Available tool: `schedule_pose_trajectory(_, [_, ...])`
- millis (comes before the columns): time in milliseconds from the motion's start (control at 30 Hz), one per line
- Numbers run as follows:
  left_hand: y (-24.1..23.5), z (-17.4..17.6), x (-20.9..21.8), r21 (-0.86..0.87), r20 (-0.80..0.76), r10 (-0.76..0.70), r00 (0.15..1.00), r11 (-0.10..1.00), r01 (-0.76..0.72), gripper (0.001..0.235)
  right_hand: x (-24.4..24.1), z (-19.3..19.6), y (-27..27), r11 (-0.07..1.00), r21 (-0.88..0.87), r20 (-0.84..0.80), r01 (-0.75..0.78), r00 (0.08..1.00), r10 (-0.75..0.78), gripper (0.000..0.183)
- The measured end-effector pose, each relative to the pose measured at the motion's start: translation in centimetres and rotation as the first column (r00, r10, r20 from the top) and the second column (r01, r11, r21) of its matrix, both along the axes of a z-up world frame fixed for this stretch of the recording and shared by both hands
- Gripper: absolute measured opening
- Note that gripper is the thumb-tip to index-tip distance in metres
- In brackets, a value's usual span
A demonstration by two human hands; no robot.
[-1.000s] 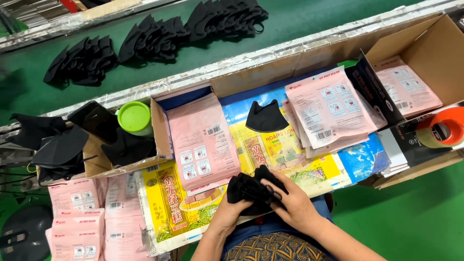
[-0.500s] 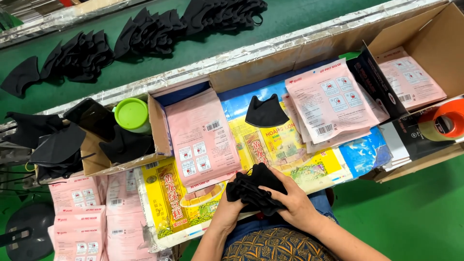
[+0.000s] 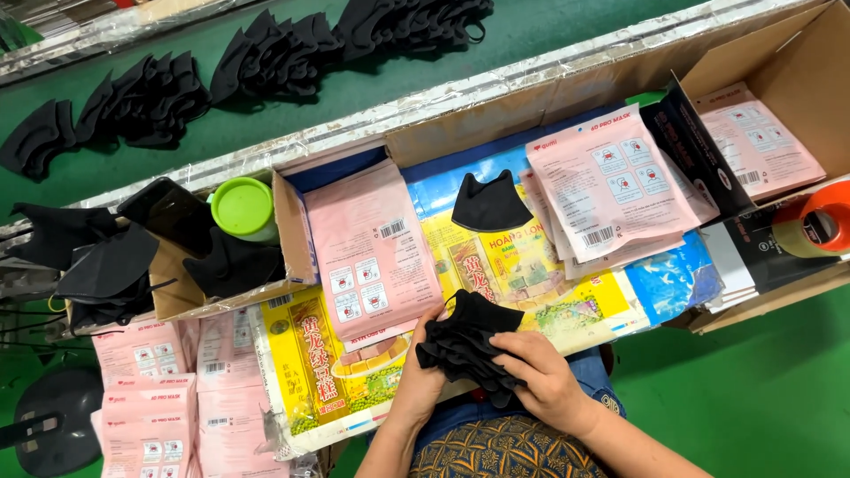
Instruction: Packing individual face masks into pink product packets and organizing them near a conveyor belt.
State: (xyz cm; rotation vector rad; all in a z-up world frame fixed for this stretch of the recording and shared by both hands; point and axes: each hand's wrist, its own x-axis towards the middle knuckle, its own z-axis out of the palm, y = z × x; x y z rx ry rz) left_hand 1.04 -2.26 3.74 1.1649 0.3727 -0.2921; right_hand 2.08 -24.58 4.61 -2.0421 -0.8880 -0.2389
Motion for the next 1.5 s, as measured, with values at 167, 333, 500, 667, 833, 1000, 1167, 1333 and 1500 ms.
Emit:
schedule_pose_trajectory(167, [0.7,-1.3,-0.7,0.032,0.074,-0.081,0.994,0.996,0.078,0.073,0.4,0.7,0.3,0.993,0.082,-0.178,0.088,0.981,-0.072,0.058])
schedule_pose_trajectory(333, [1.9,1.4,-0.8,0.081,0.083,-0.365,0.927,0.930,0.359,0.069,2.1,-0.5,-1.7,0.971,0.144,-0.671,0.189,0.740,-0.044,0.069])
schedule_pose_trajectory(500, [-0.7,-0.3,-0.8,0.649,0.277,-0.013,0.961,0.740,-0.177,0.083,2.6,-1.0,-3.0,0.971,-0.113,-0.690,0.213,0.686,-0.231,0.038])
schedule_pose_trajectory(667, [-4.3,-2.4,-2.1,0.341,0.218,-0.245,0.945,0.926,0.161,0.082,2.5,5.4,1.2,0.942,-0.217,-0.555,0.258,0.761,-0.336,0.064])
schedule_pose_trajectory(833, [-3.5,-1.8,-1.0,-0.173,0.031,0.049,0.998,0.984,-0.043,0.057,2.6,7.1,1.7,0.986,-0.156,-0.477,-0.055,0.879,-0.026,0.079])
schedule_pose_trajectory(1000, [-2.1,-2.1,-1.0,-0.376,-0.048,0.001,0.999,0.926,-0.019,0.054,2.2,5.8,2.1,0.995,-0.057,-0.540,0.079,0.836,-0.097,0.074])
schedule_pose_trajectory(1167, [-1.5,-4.1,-1.9,-0.364,-0.080,-0.055,0.995,0.931,0.022,0.054,0.6,4.8,3.0,0.982,-0.042,-0.452,0.182,0.873,-0.182,0.076])
schedule_pose_trajectory(1333, [-1.1,-4.7,-2.3,-0.420,-0.084,-0.109,0.991,0.905,0.064,0.052,-0.1,3.9,3.0,0.975,-0.034,-0.425,0.222,0.879,-0.215,0.077])
schedule_pose_trajectory(1500, [-0.6,-5.9,-2.9,-0.416,-0.122,-0.143,0.982,0.906,0.080,0.052,-0.8,3.6,2.8,0.969,0.013,-0.416,0.247,0.882,-0.219,0.075])
